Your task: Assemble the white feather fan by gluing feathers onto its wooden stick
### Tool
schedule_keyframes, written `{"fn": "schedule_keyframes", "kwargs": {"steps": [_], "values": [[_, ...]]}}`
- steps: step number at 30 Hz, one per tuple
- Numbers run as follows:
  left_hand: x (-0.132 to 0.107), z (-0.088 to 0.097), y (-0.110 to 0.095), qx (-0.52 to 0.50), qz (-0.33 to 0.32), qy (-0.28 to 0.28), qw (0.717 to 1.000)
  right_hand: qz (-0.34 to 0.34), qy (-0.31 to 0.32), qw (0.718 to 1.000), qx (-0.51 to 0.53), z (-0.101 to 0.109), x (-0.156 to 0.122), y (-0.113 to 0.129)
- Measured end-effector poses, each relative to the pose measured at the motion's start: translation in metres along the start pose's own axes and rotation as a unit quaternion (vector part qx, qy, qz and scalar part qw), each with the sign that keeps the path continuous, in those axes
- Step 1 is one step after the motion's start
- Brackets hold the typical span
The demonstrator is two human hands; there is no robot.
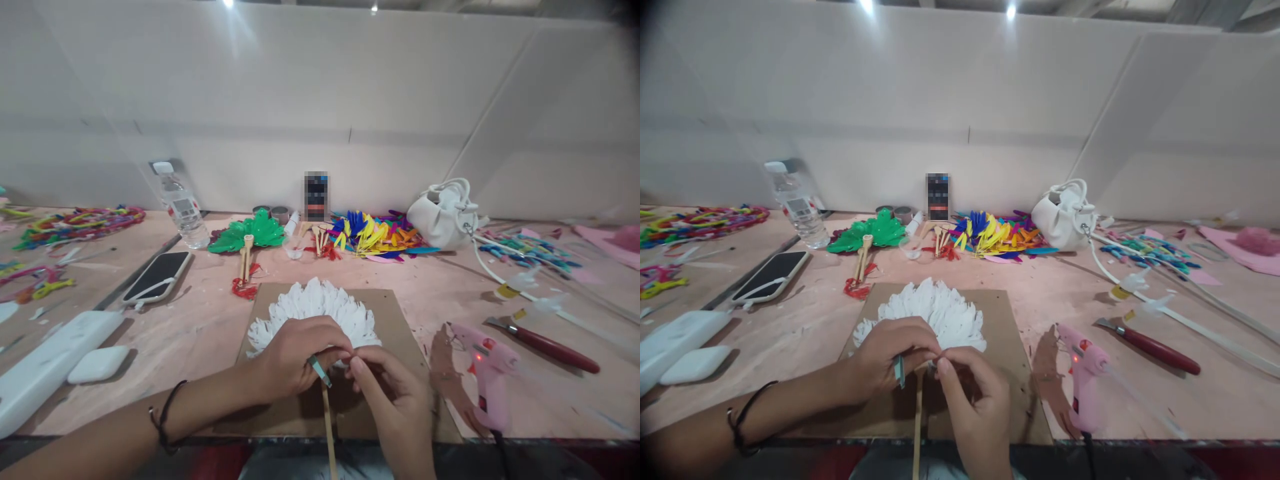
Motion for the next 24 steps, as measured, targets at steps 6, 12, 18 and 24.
{"fn": "schedule_keyframes", "kwargs": {"steps": [6,12,18,24], "values": [[-0.0021,-0.0022,0.0001,-0.012,0.003,-0.009,1.000,-0.029,0.013,0.999,0.018,0.0029,-0.0048,-0.0064],[-0.0039,-0.0004,-0.0026,0.023,-0.004,-0.004,1.000,-0.052,0.014,0.998,0.017,0.0037,-0.0084,-0.0059],[-0.0070,0.0019,-0.0048,0.103,-0.040,0.048,0.993,-0.046,0.044,0.998,-0.001,0.0085,-0.0088,-0.0070],[-0.0080,0.0027,-0.0059,0.143,-0.078,0.053,0.985,-0.046,0.048,0.998,-0.018,0.0086,-0.0064,-0.0065]]}}
Point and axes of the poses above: each hand's wrist, its own x-axis towards the middle knuckle, its own z-axis out of the back of the hand, y = z × x, the point moved 1 cm from there along x, towards the middle knuckle, and after that the axes turned 1 degree about -x, right-handed, at the moved point
